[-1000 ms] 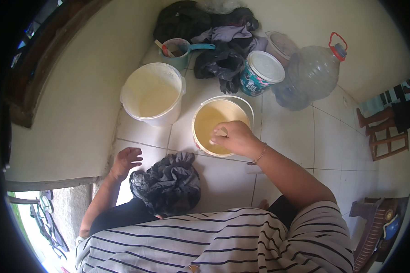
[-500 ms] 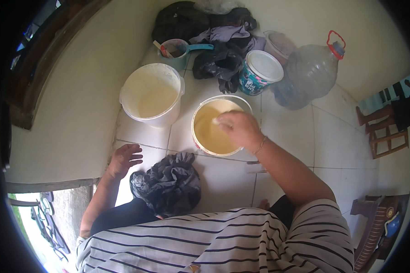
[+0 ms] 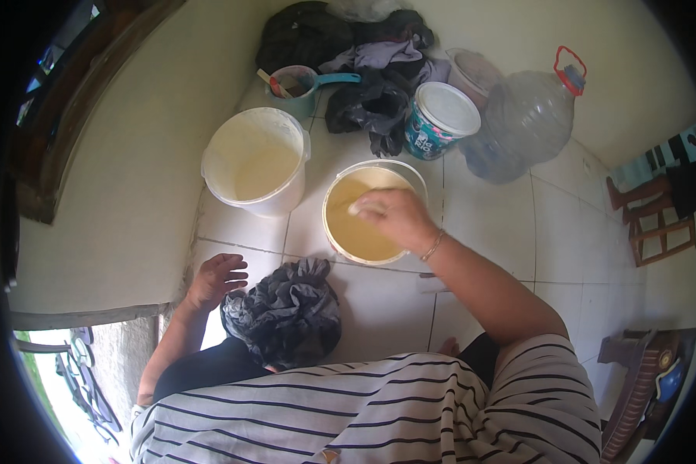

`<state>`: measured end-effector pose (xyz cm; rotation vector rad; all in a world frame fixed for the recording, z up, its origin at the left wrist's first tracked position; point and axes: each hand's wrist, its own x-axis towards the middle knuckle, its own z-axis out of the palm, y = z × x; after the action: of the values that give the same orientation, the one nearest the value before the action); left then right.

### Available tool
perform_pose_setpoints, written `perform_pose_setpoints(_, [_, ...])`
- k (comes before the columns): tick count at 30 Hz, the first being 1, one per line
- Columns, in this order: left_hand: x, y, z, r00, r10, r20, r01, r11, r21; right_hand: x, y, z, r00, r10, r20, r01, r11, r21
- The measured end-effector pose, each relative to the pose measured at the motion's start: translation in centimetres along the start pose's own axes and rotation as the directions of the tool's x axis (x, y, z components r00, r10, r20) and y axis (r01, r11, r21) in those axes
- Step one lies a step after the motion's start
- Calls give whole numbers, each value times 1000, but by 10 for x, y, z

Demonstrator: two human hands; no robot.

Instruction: The person mixes a light yellow liquid in a bucket using a wooden stick, occasionally pouring water from a large plastic jug into the bucket and stirring.

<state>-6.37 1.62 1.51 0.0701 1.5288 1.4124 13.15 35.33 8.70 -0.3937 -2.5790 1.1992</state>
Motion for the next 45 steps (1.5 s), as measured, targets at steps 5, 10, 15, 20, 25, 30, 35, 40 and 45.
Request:
perform_pose_setpoints(5, [-4,-7,-7,999,-14,-35,13,1000,-9,-13,-6,-27,938,51,342,13,983,-184])
perform_pose_setpoints(10, [-8,-9,-4,999,-52,-14,51,998,-33,6,6,-29,996,85,1,-78,917,-391])
perform_pose_setpoints(15, [-8,-15,-3,999,-36,18,36,999,11,-3,-10,-9,972,58,227,-40,996,-85])
perform_pose_setpoints(20, [-10,-21,-10,994,-102,-29,99,992,-78,-1,-3,-36,960,240,144,-175,916,-360])
perform_pose_setpoints(25, [-9,-4,14,994,-64,89,59,996,61,-4,-2,5,998,-55,-42,50,991,-123])
perform_pose_setpoints(30, [-9,37,36,957,-82,279,-10,950,312,-9,-13,-26,947,7,321,42,989,-144])
perform_pose_setpoints(35, [14,84,108,916,-163,367,-15,900,436,-2,11,-17,999,-25,19,30,957,-289])
perform_pose_setpoints(40, [39,86,149,896,-274,350,114,903,414,-14,-18,-27,917,21,399,91,962,-259])
perform_pose_setpoints(45, [68,60,163,884,-289,367,204,946,253,-4,9,-36,983,81,164,-13,927,-375])
